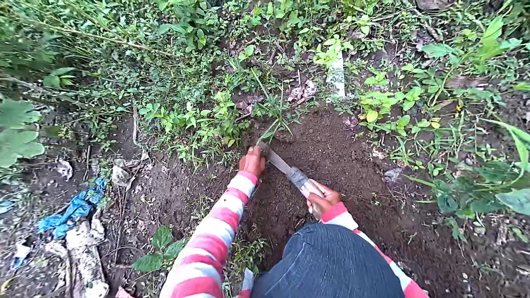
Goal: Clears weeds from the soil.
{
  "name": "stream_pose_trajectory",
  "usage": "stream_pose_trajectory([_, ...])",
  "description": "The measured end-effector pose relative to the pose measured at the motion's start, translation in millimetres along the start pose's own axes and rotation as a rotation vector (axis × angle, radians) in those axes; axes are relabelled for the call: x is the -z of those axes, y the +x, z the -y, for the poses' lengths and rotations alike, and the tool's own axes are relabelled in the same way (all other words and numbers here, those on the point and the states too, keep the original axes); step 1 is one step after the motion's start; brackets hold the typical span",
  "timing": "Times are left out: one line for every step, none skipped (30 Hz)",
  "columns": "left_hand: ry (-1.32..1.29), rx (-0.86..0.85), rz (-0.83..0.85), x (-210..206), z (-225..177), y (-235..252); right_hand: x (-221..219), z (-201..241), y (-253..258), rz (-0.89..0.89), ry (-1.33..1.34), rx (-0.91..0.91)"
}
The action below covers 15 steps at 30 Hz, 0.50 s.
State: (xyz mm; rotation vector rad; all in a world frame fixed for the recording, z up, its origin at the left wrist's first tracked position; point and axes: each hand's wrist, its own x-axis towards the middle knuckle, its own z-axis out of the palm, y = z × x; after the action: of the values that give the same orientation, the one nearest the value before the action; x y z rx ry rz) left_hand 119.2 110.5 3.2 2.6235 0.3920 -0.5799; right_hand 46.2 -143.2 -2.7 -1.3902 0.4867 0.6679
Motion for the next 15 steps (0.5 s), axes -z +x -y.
stream_pose_trajectory([0.061,0.003,-0.028,2.2,-4.1,18.3,3.6,-2.3,-2.1,0.01,-0.005,0.007])
stream_pose_trajectory([0.114,0.03,-0.046,1.9,-6.9,34.9,12.0,-3.3,-6.0,0.018,-0.003,0.003])
stream_pose_trajectory([0.157,0.076,-0.056,0.7,-8.0,51.3,22.5,-3.6,-10.7,0.022,0.006,-0.002])
stream_pose_trajectory([0.182,0.157,-0.035,-0.2,-7.7,65.7,33.8,-5.0,-16.7,0.017,0.015,0.007])
stream_pose_trajectory([0.181,0.253,-0.001,-2.5,-5.1,75.7,45.6,-7.8,-25.8,0.005,0.014,0.027])
stream_pose_trajectory([0.154,0.339,0.017,-6.5,0.0,81.5,57.5,-9.7,-39.5,-0.023,0.001,0.058])
stream_pose_trajectory([0.121,0.396,0.014,-10.0,6.1,84.4,70.2,-9.1,-55.6,-0.055,-0.024,0.09])
stream_pose_trajectory([0.083,0.433,0.022,-10.0,11.2,85.7,84.0,-7.0,-71.6,-0.082,-0.037,0.121])
stream_pose_trajectory([0.068,0.451,0.029,-9.3,17.4,85.2,96.4,-3.7,-87.3,-0.099,-0.024,0.141])
stream_pose_trajectory([0.059,0.443,0.027,-8.8,26.5,83.6,105.7,0.8,-101.1,-0.106,0.001,0.141])
stream_pose_trajectory([0.048,0.42,0.024,-7.3,35.9,82.9,112.9,4.4,-109.9,-0.099,0.019,0.133])
stream_pose_trajectory([0.03,0.388,0.033,-4.0,42.6,83.1,115.5,8.8,-112.0,-0.083,0.017,0.121])
stream_pose_trajectory([0.02,0.358,0.051,-0.2,46.7,85.3,111.8,13.0,-106.5,-0.067,-0.001,0.107])
stream_pose_trajectory([0.006,0.337,0.07,2.8,49.8,87.7,99.2,17.6,-94.3,-0.046,-0.053,0.081])
stream_pose_trajectory([-0.02,0.331,0.076,3.7,52.7,88.8,79.9,20.4,-75.7,-0.009,-0.111,0.043])
